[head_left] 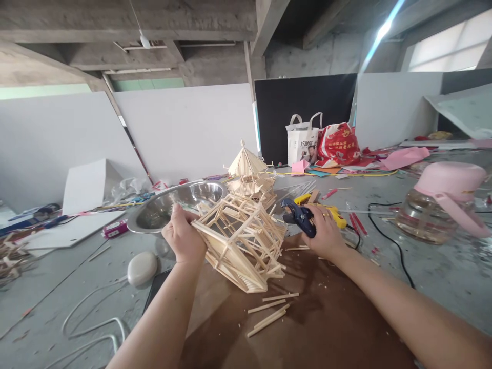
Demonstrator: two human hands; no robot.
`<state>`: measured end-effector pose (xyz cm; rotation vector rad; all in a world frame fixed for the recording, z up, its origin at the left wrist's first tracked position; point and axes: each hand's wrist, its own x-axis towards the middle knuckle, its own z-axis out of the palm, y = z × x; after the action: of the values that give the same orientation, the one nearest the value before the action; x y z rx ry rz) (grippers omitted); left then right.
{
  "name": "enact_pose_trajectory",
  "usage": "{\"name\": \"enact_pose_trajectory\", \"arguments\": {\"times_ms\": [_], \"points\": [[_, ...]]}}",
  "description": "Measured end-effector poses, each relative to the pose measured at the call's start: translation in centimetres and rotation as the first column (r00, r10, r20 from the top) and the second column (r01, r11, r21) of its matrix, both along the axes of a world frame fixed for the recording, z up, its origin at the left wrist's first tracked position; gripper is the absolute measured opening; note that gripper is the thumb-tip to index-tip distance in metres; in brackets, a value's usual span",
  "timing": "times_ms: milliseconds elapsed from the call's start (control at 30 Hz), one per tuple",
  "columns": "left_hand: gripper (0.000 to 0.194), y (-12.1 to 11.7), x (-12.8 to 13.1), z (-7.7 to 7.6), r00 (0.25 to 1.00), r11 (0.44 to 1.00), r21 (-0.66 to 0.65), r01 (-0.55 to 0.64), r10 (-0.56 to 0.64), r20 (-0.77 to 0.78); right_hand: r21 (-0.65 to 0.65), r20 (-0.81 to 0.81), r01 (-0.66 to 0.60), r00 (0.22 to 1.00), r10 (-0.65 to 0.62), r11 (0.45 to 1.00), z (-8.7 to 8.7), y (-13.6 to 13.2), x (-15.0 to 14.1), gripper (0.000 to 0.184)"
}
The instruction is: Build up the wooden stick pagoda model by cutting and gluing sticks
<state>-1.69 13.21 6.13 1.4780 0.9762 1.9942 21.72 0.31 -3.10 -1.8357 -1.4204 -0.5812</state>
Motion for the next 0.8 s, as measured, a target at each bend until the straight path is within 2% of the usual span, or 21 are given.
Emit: {"name": "enact_pose_trajectory", "arguments": {"times_ms": [167, 400, 667, 800], "points": [[0.044, 0.15, -0.28, -0.35, 0.999, 0.999, 0.029, 0.024, -0.023, -0.023, 0.074, 0.014, -0.039, 0.999, 0.038, 0.997, -0.48, 0.37, 0.44, 0.057], [0.042, 0.46, -0.33, -0.2, 0.997, 0.999, -0.036, 0.04, -0.038, 0.065, 0.059, -0.025, -0.002, 1.0, 0.003, 0.998, -0.67, 0.51, 0.75, 0.056], [0.041, 0.36, -0.68, 0.23, 0.996, 0.997, -0.068, 0.042, -0.037, 0.076, -0.076, -0.059, 0.028, 0.998, -0.032, 0.997, -0.33, 0.49, 0.63, 0.058], [0.041, 0.39, -0.73, 0.36, 0.991, 0.993, -0.054, 0.101, -0.095, 0.093, -0.241, -0.043, 0.109, 0.992, -0.123, 0.964, -0.21, 0.62, 0.64, 0.058]]}}
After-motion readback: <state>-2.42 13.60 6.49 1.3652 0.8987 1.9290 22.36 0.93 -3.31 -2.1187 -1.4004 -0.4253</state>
